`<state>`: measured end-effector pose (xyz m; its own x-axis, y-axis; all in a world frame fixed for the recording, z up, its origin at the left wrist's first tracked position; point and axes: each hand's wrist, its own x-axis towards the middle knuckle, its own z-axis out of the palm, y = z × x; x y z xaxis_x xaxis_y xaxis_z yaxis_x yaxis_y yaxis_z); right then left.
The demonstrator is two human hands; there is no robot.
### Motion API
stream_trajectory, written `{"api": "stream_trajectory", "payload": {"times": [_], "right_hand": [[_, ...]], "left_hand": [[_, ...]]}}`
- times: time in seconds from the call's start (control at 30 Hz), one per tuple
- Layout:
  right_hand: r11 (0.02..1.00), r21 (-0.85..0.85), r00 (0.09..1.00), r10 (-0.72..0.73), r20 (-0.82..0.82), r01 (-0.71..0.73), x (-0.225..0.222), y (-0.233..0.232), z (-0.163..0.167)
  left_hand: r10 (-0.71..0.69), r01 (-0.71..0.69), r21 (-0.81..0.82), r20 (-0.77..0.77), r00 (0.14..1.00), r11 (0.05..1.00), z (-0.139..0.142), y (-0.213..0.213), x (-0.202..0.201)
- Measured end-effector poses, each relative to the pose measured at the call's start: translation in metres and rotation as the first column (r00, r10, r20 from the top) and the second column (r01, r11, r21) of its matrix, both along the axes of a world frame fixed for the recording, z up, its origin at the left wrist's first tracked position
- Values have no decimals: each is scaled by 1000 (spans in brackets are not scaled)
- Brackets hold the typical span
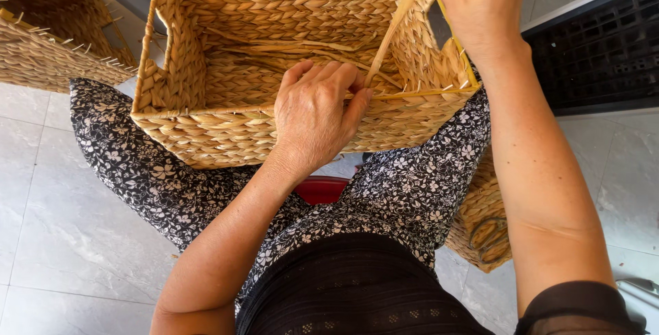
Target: The person sits on the floor with a woven water hyacinth basket on their lap and weaves a flat fiber strip along the basket's rim, tucking and pressing the strip into the woven edge. They work the strip around the rim, folding it over the border and securing it into the weave as they go.
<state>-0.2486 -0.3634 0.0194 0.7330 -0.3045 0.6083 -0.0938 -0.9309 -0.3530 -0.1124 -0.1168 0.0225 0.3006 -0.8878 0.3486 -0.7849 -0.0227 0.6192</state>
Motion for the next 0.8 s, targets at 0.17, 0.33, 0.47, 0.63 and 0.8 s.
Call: {"api": "stream_trajectory", "payload": {"times": [0.17,0.33,0.47,0.63,0.8], "right_hand": [[863,490,989,70,128,-124,-14,23,10],[602,769,976,120,181,-217,-1,38,9],[517,840,985,116,125,-168,11,41,3],[410,906,990,134,51,-102,14,43,-6],[351,936,996,85,-10,-20,19,39,-12]], "left_hand": [[1,-1,11,8,1000,1000,2,-1,0],[17,-17,20,16,1000,1000,3,0,0],[28,-29,44,24,999,999,4,-1,0],[10,-11,36,10,1000,999,4,-1,0],[-25,26,68,-20,999,997,5,1,3]]}}
